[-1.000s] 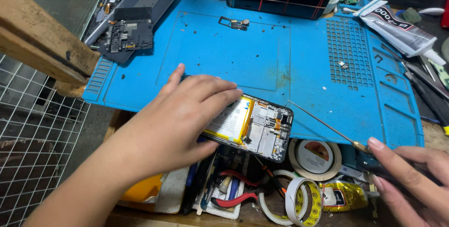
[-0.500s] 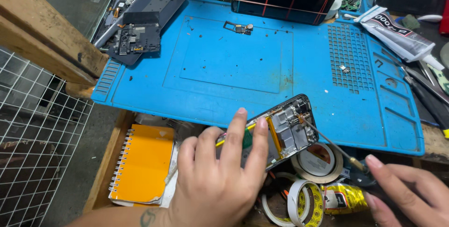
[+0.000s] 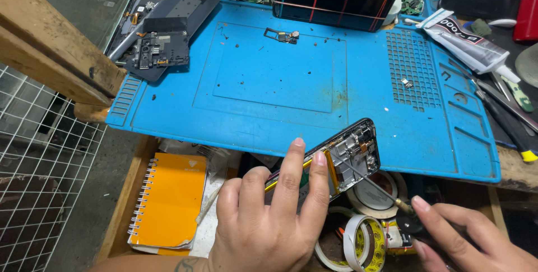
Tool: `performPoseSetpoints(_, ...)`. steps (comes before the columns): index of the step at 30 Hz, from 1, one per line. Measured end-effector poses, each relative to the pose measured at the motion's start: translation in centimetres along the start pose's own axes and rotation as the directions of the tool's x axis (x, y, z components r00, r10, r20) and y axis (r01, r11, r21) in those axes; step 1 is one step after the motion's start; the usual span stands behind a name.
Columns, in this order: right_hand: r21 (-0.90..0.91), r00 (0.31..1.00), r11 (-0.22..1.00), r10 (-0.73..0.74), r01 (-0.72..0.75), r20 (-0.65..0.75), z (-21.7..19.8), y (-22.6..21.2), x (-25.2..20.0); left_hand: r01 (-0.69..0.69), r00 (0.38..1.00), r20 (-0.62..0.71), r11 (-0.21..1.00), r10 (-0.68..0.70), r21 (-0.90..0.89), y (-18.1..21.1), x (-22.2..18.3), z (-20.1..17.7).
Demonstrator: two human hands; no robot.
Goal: The person uses a screwdriver to remove screws from the internal frame of a disassembled smartphone. They carefully unscrew fasteners near the battery and logic board area, placing the removed screws on the blue work mat. The device remains open throughout the process, exposing the battery and internal components.
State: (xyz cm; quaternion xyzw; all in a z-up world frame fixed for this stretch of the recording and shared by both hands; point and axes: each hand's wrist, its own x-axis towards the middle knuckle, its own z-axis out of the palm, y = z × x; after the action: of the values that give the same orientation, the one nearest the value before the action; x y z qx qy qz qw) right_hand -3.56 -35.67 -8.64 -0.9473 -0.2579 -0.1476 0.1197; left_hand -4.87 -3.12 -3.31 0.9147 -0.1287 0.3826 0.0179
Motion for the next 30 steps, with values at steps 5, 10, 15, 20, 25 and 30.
performPoseSetpoints(5,-0.030,0.999,0.999,0.016,-0.015,0.035,-0.4,-0.7,0.5,0.014,1.000,0.010,1.000,-0.013,-0.018,0.1,-0.1,0.0)
performPoseSetpoints(10,-0.081,0.993,0.994,0.084,-0.078,0.083,-0.3,0.0,-0.3,0.018,1.000,0.023,0.999,-0.017,-0.030,0.1,-0.2,0.0)
performPoseSetpoints(15,-0.014,0.998,0.999,0.033,-0.033,0.057,0.0,1.0,-0.3,0.011,0.999,0.030,1.000,-0.010,-0.029,0.1,-0.2,0.0)
performPoseSetpoints(20,-0.021,0.997,0.999,0.038,-0.037,0.074,-0.3,0.8,-0.1,-0.004,0.999,0.033,1.000,0.005,-0.025,0.0,-0.3,0.1)
performPoseSetpoints(25,-0.061,0.992,0.995,0.086,-0.081,0.090,-0.2,0.5,-0.2,-0.010,1.000,0.024,1.000,0.010,-0.001,0.0,-0.3,0.2)
performPoseSetpoints(30,-0.039,0.996,0.997,0.068,-0.065,0.065,-0.7,0.2,0.1,0.006,0.999,0.046,1.000,-0.006,-0.006,0.1,-0.3,0.1)
